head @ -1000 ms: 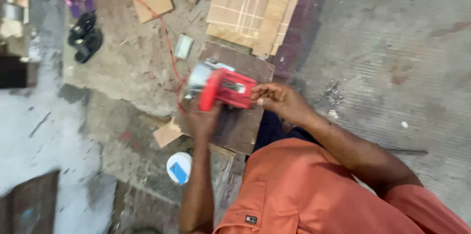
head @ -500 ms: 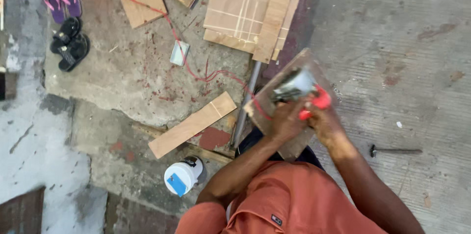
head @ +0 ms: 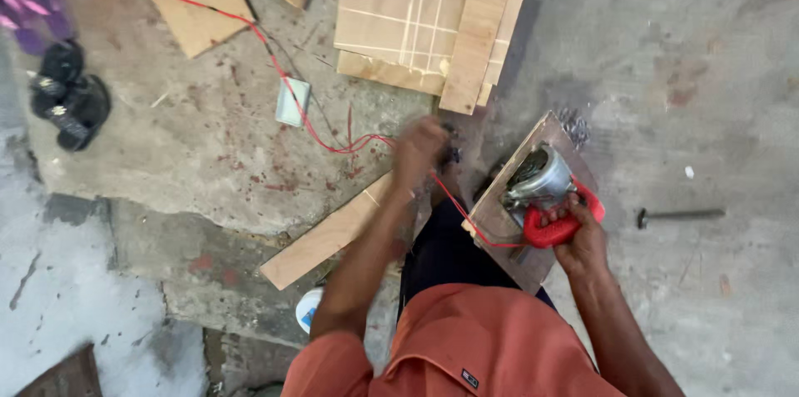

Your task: The person carries a piece of plywood across the workshop floor, sets it down, and cuts it with a handheld circular saw. They then use a tape measure and pencil to mark cutting lines on the plywood and reposition the board between cuts.

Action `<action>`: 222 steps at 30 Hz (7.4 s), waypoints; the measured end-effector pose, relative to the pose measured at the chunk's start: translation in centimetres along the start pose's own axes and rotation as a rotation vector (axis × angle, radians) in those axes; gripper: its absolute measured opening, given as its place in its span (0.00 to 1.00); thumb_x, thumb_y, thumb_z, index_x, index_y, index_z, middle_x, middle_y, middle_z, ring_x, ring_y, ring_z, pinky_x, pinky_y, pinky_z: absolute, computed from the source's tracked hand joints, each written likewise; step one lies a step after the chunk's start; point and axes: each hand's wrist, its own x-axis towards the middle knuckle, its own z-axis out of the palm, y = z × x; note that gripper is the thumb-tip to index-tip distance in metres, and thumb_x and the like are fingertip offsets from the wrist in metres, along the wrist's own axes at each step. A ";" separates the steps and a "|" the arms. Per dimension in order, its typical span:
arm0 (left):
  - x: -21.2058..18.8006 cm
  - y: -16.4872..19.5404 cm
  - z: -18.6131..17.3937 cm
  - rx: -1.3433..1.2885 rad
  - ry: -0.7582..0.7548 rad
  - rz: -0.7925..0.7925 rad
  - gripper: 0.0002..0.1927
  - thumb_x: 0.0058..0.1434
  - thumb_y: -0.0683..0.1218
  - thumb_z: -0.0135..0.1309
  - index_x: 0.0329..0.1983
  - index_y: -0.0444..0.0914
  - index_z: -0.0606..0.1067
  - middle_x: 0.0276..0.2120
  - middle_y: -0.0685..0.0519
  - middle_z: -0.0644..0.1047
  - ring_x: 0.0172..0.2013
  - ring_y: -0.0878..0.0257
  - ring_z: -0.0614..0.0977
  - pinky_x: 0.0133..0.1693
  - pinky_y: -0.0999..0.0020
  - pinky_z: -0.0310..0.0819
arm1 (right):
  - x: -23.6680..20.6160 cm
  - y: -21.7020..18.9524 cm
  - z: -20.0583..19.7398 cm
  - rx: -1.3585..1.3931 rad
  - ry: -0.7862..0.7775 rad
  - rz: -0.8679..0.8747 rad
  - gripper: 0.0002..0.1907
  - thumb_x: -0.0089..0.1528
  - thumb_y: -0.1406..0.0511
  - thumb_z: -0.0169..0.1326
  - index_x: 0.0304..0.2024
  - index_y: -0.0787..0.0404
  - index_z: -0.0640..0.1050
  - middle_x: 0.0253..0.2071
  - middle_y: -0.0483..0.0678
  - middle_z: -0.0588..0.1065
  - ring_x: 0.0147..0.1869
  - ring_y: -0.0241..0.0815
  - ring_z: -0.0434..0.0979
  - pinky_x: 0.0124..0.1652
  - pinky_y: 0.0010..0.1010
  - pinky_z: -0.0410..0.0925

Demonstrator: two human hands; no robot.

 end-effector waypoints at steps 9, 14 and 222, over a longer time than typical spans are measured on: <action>17.0 -2.7 -3.6 1.199 -0.473 0.734 0.23 0.64 0.48 0.48 0.63 0.47 0.73 0.70 0.41 0.62 0.68 0.38 0.62 0.49 0.39 0.71 | 1.3 1.2 -1.8 -0.035 -0.033 -0.037 0.03 0.69 0.67 0.49 0.45 0.56 0.71 0.34 0.45 0.68 0.37 0.43 0.70 0.42 0.41 0.69; 18.2 -2.5 -3.2 1.033 -0.588 0.606 0.22 0.69 0.47 0.45 0.66 0.49 0.72 0.75 0.43 0.57 0.73 0.37 0.56 0.48 0.43 0.77 | 1.3 1.9 -1.7 -0.023 0.013 0.009 0.05 0.69 0.66 0.48 0.47 0.57 0.71 0.34 0.44 0.68 0.38 0.42 0.70 0.41 0.42 0.70; 21.8 -3.4 13.0 0.859 0.000 0.267 0.26 0.78 0.56 0.36 0.78 0.48 0.60 0.78 0.52 0.54 0.77 0.52 0.54 0.70 0.47 0.49 | 15.3 -3.1 15.7 -0.715 -0.009 -0.828 0.13 0.62 0.75 0.55 0.50 0.65 0.75 0.44 0.44 0.74 0.45 0.34 0.74 0.46 0.28 0.71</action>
